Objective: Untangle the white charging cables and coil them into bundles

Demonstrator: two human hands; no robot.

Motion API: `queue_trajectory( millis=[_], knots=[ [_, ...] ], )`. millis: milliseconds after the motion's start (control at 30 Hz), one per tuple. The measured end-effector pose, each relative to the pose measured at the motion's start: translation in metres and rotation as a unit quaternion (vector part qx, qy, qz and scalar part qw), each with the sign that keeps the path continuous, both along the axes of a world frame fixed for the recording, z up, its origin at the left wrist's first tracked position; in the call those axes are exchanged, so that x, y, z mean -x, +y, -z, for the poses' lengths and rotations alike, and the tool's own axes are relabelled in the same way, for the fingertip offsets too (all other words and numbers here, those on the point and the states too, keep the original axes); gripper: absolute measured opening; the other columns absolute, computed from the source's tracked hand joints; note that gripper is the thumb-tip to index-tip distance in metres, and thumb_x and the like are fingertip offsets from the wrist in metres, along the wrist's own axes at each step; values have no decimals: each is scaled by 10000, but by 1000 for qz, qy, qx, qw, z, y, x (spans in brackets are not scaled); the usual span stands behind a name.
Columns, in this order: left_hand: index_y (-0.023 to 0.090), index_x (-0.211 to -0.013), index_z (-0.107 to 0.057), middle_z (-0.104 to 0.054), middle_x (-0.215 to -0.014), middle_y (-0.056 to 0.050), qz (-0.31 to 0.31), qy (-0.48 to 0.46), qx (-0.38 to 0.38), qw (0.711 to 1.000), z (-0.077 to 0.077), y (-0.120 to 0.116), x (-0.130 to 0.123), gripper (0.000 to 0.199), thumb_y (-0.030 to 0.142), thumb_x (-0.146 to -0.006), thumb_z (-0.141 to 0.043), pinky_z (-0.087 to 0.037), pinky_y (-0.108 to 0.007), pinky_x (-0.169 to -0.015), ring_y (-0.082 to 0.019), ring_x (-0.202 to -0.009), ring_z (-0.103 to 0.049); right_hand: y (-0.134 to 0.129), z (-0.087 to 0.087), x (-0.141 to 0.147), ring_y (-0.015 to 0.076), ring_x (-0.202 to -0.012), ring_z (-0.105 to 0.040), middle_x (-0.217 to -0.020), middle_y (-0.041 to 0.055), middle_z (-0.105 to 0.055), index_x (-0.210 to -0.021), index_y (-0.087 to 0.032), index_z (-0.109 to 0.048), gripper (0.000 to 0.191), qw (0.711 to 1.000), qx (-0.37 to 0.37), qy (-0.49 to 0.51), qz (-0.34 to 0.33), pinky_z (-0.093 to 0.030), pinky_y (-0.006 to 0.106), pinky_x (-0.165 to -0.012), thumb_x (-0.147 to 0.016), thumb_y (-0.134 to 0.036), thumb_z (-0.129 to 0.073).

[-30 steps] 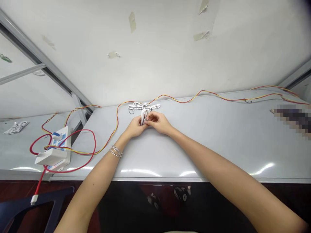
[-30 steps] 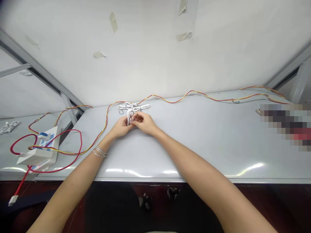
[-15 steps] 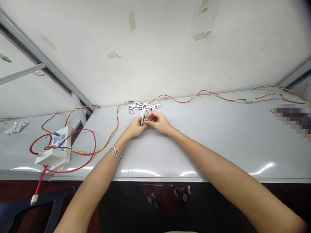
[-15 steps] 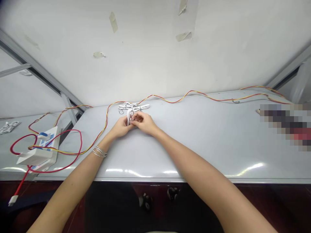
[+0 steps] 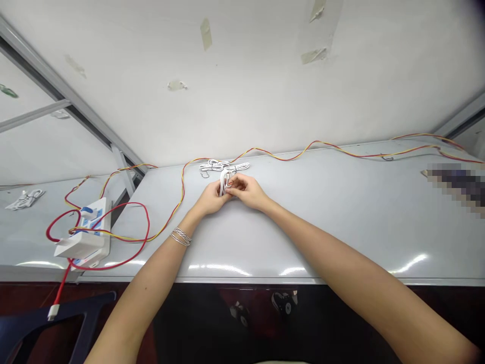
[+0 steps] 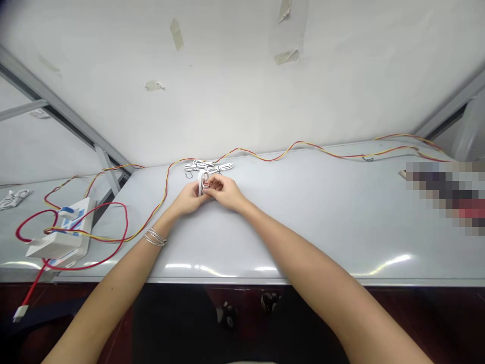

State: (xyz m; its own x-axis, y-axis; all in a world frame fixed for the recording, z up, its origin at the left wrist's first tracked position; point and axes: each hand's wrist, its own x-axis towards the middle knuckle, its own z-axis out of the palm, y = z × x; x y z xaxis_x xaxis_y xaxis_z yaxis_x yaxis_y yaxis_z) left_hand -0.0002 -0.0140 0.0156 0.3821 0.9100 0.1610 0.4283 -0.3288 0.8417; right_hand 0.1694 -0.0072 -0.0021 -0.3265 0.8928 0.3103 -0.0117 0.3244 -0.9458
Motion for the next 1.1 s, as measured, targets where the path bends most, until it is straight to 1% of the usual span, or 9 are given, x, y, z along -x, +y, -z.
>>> queue_trajectory(
  millis=[300,467,567,1100],
  knots=[
    [113,-968,-638,-703,-931,-84,0,11,-1,1000,-2,-1,0,312,357,-779,-687,-509,-328,-803,-228,-886,-632,-1,0,0,147,-699,-549,-759,-1,-615,-850,-191,-589,242,1000,-2,0,2,-437,284,-672,-746,-370,-714],
    [120,-970,-636,-703,-938,-92,0,13,1,1000,-2,-1,0,310,358,-779,-689,-512,-350,-802,-227,-869,-634,-1,0,0,152,-705,-549,-758,2,-615,-854,-197,-590,233,1000,-2,-1,-1,-439,288,-664,-754,-366,-715],
    [112,-976,-641,-703,-933,-94,0,13,0,1000,-2,-1,0,331,368,-774,-699,-516,-347,-793,-231,-866,-637,-1,0,0,152,-708,-555,-758,2,-617,-859,-194,-589,238,1000,1,-4,-2,-444,283,-661,-752,-369,-709],
    [126,-960,-637,-699,-908,-80,-2,16,2,1000,-2,-1,0,307,364,-773,-690,-513,-347,-802,-217,-854,-628,0,0,0,147,-695,-548,-751,-1,-612,-854,-193,-595,216,1000,2,-10,3,-437,286,-657,-750,-344,-710]
  ],
)
